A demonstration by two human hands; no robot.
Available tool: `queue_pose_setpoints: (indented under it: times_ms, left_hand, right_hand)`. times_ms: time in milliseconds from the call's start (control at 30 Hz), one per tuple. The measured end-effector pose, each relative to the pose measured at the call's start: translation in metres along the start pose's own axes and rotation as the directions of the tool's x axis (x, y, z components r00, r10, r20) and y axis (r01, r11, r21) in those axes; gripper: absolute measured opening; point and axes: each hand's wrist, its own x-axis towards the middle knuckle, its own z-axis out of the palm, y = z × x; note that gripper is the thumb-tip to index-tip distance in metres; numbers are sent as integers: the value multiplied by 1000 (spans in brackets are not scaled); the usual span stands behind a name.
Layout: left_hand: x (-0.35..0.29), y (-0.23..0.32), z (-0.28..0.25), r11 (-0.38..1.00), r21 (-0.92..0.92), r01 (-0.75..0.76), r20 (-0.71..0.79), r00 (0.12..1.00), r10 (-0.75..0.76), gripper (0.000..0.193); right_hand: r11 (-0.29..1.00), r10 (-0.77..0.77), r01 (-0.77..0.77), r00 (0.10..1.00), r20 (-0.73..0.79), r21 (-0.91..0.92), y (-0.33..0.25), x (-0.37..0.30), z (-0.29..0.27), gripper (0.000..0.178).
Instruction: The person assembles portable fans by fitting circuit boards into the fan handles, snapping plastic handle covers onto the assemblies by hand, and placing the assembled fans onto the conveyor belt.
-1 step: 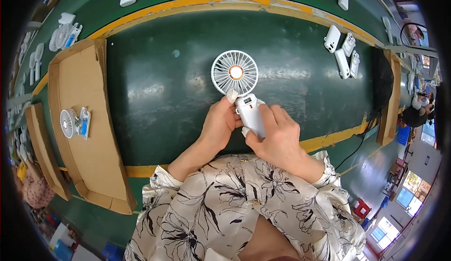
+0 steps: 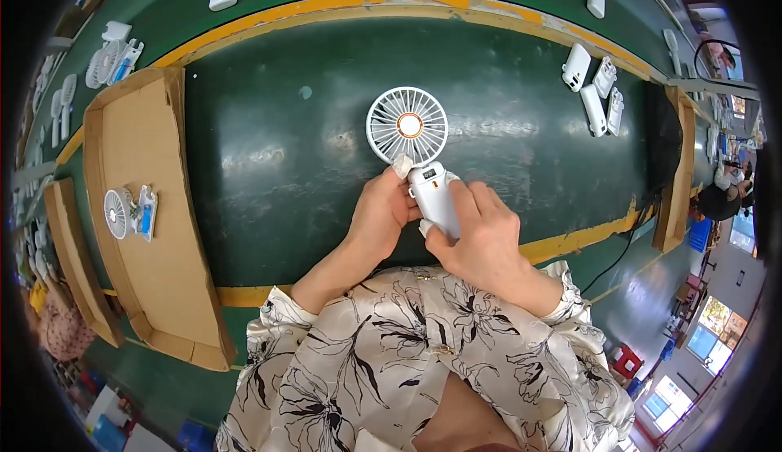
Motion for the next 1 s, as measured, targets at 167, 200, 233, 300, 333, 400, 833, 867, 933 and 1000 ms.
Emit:
queue_pose_setpoints:
  times_ms: [167, 200, 233, 300, 333, 400, 833, 867, 933, 1000]
  left_hand:
    - [1, -1, -1, 1000, -12, 0, -14, 1000, 0, 40]
    - [2, -1, -2, 999, 23, 32, -35, 999, -31, 38]
    - [2, -1, -2, 996, 59, 66, -59, 996, -63, 36]
    - [1, -1, 0, 992, 122, 45, -71, 997, -36, 32]
    - [0, -2, 2, 983, 184, 23, -80, 997, -8, 29]
    - [2, -4, 2, 978, 205, 29, -108, 994, -7, 27]
    - [4, 4, 3, 985, 158, -76, -91, 992, 91, 26]
    - [4, 3, 4, 980, 148, -131, -59, 988, 141, 28]
    - [4, 3, 5, 976, 167, -141, -14, 989, 145, 33]
    - [3, 3, 8, 974, 144, -176, 66, 984, 168, 28]
  right_hand:
    - [1000, -11, 11, 1000, 4, -11, 0, 0, 3, 44]
    - [1000, -18, 18, 1000, 0, -15, 0, 0, 4, 44]
    - [1000, -17, 17, 1000, 0, -15, 1, 0, 5, 44]
    - [999, -28, 28, 1000, -2, -32, 2, 0, 6, 45]
    - [999, -28, 28, 1000, -3, -31, 2, 0, 7, 45]
    - [998, -41, 40, 999, -18, -40, 2, 0, 8, 45]
    - [916, 224, -224, 974, 38, 332, 16, -3, 4, 38]
    - [818, 283, -319, 948, 147, 479, 22, -2, 9, 38]
    - [533, 325, -436, 897, 300, 725, 26, 3, 20, 35]
    - [481, 303, -501, 865, 399, 720, 25, 10, 13, 32]
